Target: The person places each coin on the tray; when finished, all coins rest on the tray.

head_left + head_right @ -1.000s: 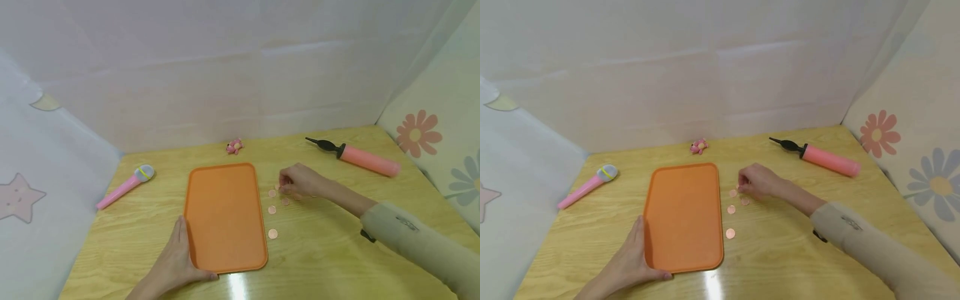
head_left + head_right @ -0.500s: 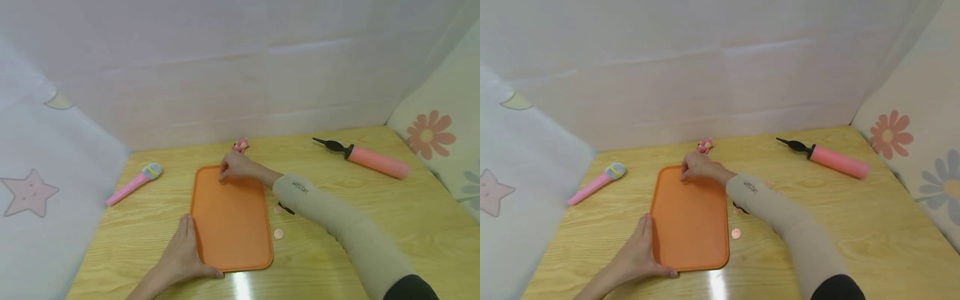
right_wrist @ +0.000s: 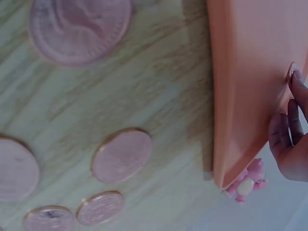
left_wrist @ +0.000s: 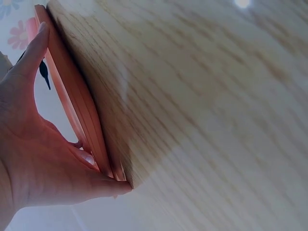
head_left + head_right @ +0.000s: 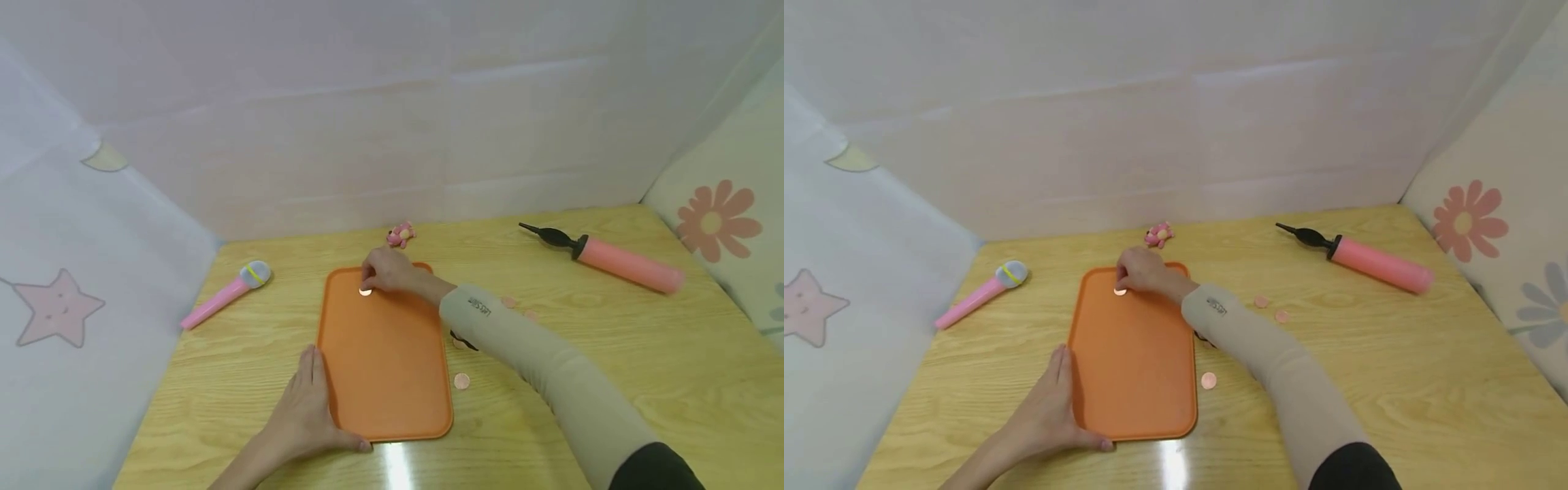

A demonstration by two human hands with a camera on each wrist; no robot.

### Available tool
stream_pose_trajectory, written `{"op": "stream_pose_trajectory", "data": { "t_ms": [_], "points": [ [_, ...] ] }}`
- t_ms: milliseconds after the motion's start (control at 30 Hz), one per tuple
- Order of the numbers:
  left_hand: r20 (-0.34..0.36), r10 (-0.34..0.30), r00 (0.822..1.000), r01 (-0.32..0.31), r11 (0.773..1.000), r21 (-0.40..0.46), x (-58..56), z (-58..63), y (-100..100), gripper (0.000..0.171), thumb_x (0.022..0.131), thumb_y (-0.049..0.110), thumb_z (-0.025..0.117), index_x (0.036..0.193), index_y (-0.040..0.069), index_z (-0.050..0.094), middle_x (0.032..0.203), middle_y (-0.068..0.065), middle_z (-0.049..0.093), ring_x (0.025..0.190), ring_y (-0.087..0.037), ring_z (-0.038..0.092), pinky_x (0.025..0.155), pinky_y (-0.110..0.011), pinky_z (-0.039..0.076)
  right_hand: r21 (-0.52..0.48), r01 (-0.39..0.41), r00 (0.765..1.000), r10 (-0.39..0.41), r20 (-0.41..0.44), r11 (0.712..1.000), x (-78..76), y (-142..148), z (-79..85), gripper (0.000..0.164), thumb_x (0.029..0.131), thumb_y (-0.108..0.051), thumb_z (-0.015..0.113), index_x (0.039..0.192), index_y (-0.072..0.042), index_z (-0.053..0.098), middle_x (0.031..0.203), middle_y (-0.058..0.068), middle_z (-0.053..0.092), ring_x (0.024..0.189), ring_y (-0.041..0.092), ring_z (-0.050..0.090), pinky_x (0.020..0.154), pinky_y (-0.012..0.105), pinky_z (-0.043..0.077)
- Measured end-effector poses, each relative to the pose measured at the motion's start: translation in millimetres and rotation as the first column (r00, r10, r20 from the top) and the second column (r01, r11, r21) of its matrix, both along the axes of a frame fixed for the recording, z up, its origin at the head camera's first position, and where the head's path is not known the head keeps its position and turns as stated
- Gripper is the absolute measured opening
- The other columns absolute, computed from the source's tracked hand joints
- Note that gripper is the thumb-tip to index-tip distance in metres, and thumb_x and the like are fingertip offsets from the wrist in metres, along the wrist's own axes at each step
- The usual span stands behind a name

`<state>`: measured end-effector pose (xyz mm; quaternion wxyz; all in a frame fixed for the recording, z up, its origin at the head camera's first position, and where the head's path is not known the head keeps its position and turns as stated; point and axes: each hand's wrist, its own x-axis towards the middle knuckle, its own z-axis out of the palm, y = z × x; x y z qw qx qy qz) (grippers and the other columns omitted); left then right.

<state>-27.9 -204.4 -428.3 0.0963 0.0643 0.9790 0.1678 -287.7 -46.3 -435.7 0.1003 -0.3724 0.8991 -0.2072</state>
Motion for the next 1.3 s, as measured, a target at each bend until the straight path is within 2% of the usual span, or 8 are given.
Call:
{"op": "stream_pose_trajectory", "data": {
  "t_ms": [200,333,467,600,767,900,1067,1300],
  "points": [
    [0.007,0.002,1.0,-0.002,1.0,0.01,0.2,-2.9,0,0.166,0.039,0.091,0.068,0.148,-0.016,0.005,0.154,-0.037,0.005,0.142,-0.047,0.016,0.111,-0.059,0.028,-0.075,-0.027,0.998,0.023,-0.059,0.997,-0.8,7,-9.2,0.013,0.083,-0.033,0.079,0.079,-0.021,0.076,0.077,-0.012,0.068,0.069,0.009,0.055,0.061,0.021,0.045],
    [-0.015,0.002,1.0,-0.002,1.0,0.001,-1.8,-2.4,0,0.166,0.038,0.091,0.067,0.148,-0.017,0.005,0.153,-0.038,0.007,0.141,-0.048,0.018,0.11,-0.059,0.028,-0.071,0.0,0.997,-0.005,-0.072,0.997,2.5,30,-0.5,0.013,0.084,-0.031,0.078,0.086,-0.018,0.075,0.087,-0.008,0.068,0.08,0.011,0.056,0.07,0.025,0.049],
    [-0.019,-0.002,1.0,0.002,1.0,0.005,-2.4,-1.3,0,0.166,0.038,0.091,0.068,0.148,-0.017,0.005,0.153,-0.039,0.007,0.14,-0.05,0.02,0.109,-0.06,0.029,0.024,0.034,0.998,-0.033,-0.049,0.999,16.5,79,18.9,0.016,0.086,-0.027,0.076,0.097,-0.015,0.074,0.099,-0.001,0.065,0.095,0.017,0.056,0.082,0.033,0.051],
    [-0.019,0.001,1.0,-0.001,1.0,0.02,-1.2,0.9,1,0.167,0.037,0.089,0.07,0.147,-0.018,0.004,0.152,-0.039,0.008,0.136,-0.052,0.027,0.108,-0.06,0.031,0.105,0.062,0.998,-0.061,-0.012,0.993,35.4,143,29.0,0.023,0.086,-0.027,0.077,0.102,-0.012,0.072,0.104,0.005,0.062,0.098,0.021,0.056,0.08,0.038,0.053],
    [-0.032,-0.015,0.999,0.015,1.0,0.006,-2.5,4.5,1,0.166,0.038,0.088,0.072,0.145,-0.02,0.007,0.151,-0.042,0.008,0.138,-0.053,0.021,0.11,-0.059,0.028,0.177,0.145,0.989,-0.145,-0.018,0.973,55.5,214,31.4,0.026,0.083,-0.027,0.079,0.102,-0.01,0.073,0.102,0.007,0.063,0.093,0.024,0.058,0.074,0.041,0.054],
    [-0.026,-0.029,0.999,0.029,1.0,-0.001,-4.0,5.1,1,0.164,0.04,0.086,0.073,0.144,-0.022,0.008,0.15,-0.043,0.006,0.14,-0.052,0.013,0.111,-0.059,0.024,0.161,0.137,0.99,-0.13,-0.056,0.977,66.2,251,27.9,0.028,0.083,-0.024,0.078,0.101,-0.003,0.072,0.096,0.009,0.066,0.085,0.025,0.062,0.074,0.042,0.054],
    [-0.012,-0.02,1.0,0.021,0.999,0.025,-5.2,4.4,-2,0.16,0.044,0.082,0.075,0.146,-0.021,0.005,0.151,-0.042,0.003,0.141,-0.052,0.012,0.111,-0.059,0.024,0.138,0.105,0.993,-0.096,-0.069,0.985,74.6,275,22.6,0.035,0.08,-0.024,0.081,0.103,0.0,0.071,0.095,0.011,0.066,0.086,0.026,0.063,0.078,0.045,0.054],
    [0.07,0.017,0.997,-0.024,0.995,0.101,-4.8,5.5,-2,0.158,0.047,0.076,0.08,0.146,-0.02,0.002,0.151,-0.043,0.0,0.14,-0.052,0.01,0.111,-0.059,0.022,0.099,0.082,0.996,-0.077,-0.054,0.992,76.6,279,16.6,0.028,0.08,-0.019,0.081,0.1,-0.002,0.072,0.093,0.008,0.066,0.084,0.022,0.062,0.076,0.043,0.054]
  ]
}}
